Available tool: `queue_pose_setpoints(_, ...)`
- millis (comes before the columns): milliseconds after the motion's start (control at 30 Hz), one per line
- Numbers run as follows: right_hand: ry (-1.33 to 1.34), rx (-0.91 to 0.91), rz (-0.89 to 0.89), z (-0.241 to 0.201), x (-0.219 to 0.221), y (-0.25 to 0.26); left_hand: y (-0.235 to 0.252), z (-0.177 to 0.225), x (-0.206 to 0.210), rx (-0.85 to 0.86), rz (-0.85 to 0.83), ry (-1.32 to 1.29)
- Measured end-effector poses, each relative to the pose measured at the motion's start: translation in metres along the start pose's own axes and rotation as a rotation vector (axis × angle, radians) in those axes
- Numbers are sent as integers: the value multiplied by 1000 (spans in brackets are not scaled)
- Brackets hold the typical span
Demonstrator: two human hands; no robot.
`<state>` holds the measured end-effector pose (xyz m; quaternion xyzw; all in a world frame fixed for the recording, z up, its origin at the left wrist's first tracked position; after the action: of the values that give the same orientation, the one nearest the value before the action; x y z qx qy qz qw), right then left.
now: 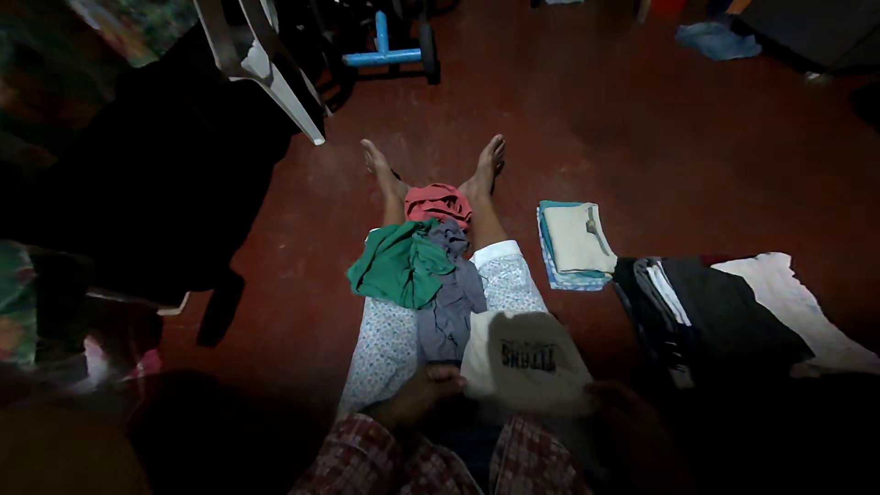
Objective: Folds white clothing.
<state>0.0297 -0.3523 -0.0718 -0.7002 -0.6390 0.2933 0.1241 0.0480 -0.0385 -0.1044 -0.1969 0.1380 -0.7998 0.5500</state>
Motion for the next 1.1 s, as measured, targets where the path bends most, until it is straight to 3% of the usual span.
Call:
queue_pose_setpoints(300,428,69,-123,7,13,48,15,-4,8,-166,44,-197)
queue_pose_setpoints(400,576,114,-199,0,17,55,23,10,7,-91,102,-131)
queue_pose_setpoints(500,545,-128,-185,-22,9,51,28,38,3,131,177,78)
queue_pose_setpoints(600,576,-283,-81,-40,-3,45,23,53,2,280,183,76)
queue_pose_setpoints(767,341,-72,-7,-6,-10,53,28,10,3,48,144,68)
queue_pose_setpoints(867,476,105,-62,7,0,55,32,-4,8,-73,80,-81)
queue_pose_setpoints(967,744,54,-221,5,10,62,35,6,13,-79,96,-286)
queue_pose_setpoints(1100,587,-130,-289,-18,8,67,45,28,18,-110,119,-376)
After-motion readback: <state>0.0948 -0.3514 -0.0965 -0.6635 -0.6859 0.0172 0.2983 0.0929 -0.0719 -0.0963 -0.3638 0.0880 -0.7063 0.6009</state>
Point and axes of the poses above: each hand's wrist, its own y-axis towards the middle knuckle, its own x-axis out of the palm, z = x × y, the point moved 6 cm from there along y, towards the middle knuckle, and after that the axes turned 8 degrees about x, right-handed, at the moved point
